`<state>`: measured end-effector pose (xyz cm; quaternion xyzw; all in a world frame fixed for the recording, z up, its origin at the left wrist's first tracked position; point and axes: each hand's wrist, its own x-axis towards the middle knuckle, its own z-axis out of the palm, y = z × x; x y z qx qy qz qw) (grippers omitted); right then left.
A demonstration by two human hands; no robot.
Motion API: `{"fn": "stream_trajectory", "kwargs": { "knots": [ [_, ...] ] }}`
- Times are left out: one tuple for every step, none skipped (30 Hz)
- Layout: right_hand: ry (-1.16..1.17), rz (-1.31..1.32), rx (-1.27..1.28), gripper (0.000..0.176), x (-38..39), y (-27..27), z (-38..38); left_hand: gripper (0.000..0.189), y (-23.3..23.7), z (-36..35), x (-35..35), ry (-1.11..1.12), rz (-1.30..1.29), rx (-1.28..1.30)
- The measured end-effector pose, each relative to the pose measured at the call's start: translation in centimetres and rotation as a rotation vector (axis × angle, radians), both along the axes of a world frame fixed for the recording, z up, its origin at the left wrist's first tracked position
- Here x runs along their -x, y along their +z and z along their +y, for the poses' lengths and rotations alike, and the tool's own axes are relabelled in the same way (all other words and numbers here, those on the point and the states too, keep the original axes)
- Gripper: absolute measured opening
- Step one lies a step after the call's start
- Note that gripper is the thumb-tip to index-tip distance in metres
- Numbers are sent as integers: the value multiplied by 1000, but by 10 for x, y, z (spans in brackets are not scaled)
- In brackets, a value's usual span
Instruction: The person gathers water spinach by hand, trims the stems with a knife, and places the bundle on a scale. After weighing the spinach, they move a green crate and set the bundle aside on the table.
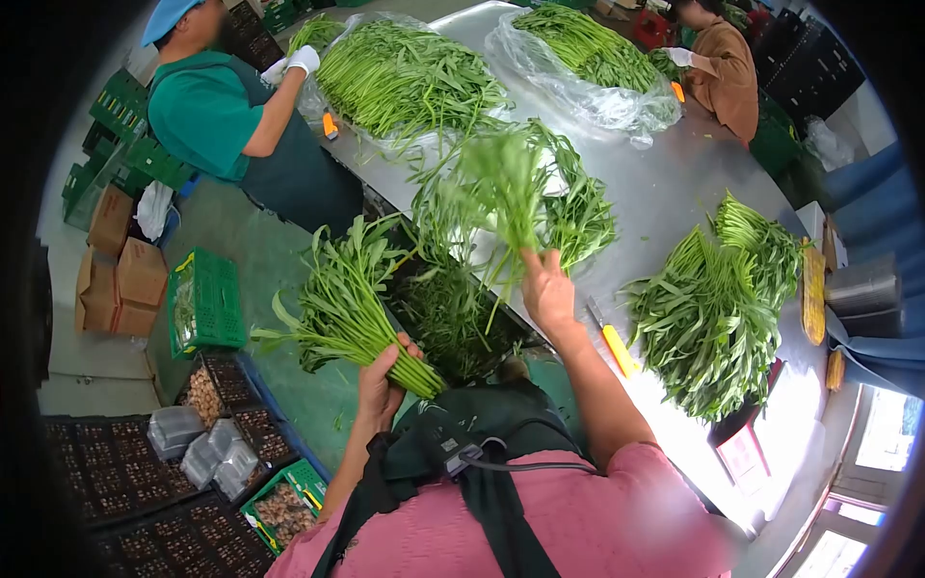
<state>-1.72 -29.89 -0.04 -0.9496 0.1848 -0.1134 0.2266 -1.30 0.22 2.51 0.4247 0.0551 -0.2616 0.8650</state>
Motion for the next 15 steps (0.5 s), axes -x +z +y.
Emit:
{"fn": "stream_trajectory", "kwargs": {
  "knots": [
    [84,27,36,30,6,-5,4,25,-1,0,0,6,-5,-7],
    [90,28,33,30,8,-9,5,25,-2,1,1,13,-4,-10],
    [150,124,23,30,10,-13,6,25,-1,1,1,9,-7,-2],
    [209,220,14,30,12,-17,5,25,-1,2,2,5,-11,6],
    [201,88,-8,26,14,-21,4,25,-3,2,1,9,-10,4],
    [206,90,-9,26,14,-22,0,26,-5,3,2,18,-10,4],
    [148,107,-74,23,12,-22,-4,27,-6,5,3,27,-9,2],
    [89,123,-138,23,10,-22,-7,27,-7,6,3,30,-7,0],
    [39,37,-138,26,9,-21,-9,27,-7,7,3,36,-5,-8],
    [42,38,-139,26,8,-20,-12,28,-6,8,3,41,-3,-17],
    [-25,60,-146,26,6,-18,-17,28,-5,8,3,44,-1,-19],
    [-93,82,-153,26,4,-18,-22,28,-2,8,3,62,-29,-29],
    [-99,22,-166,25,2,-23,-29,28,0,8,4,80,-57,-38],
    [-99,22,-167,25,0,-26,-34,28,-1,9,4,79,-57,-39],
    [-137,-25,-168,24,-1,-26,-38,28,-1,10,4,78,-58,-40]
  ]
}}
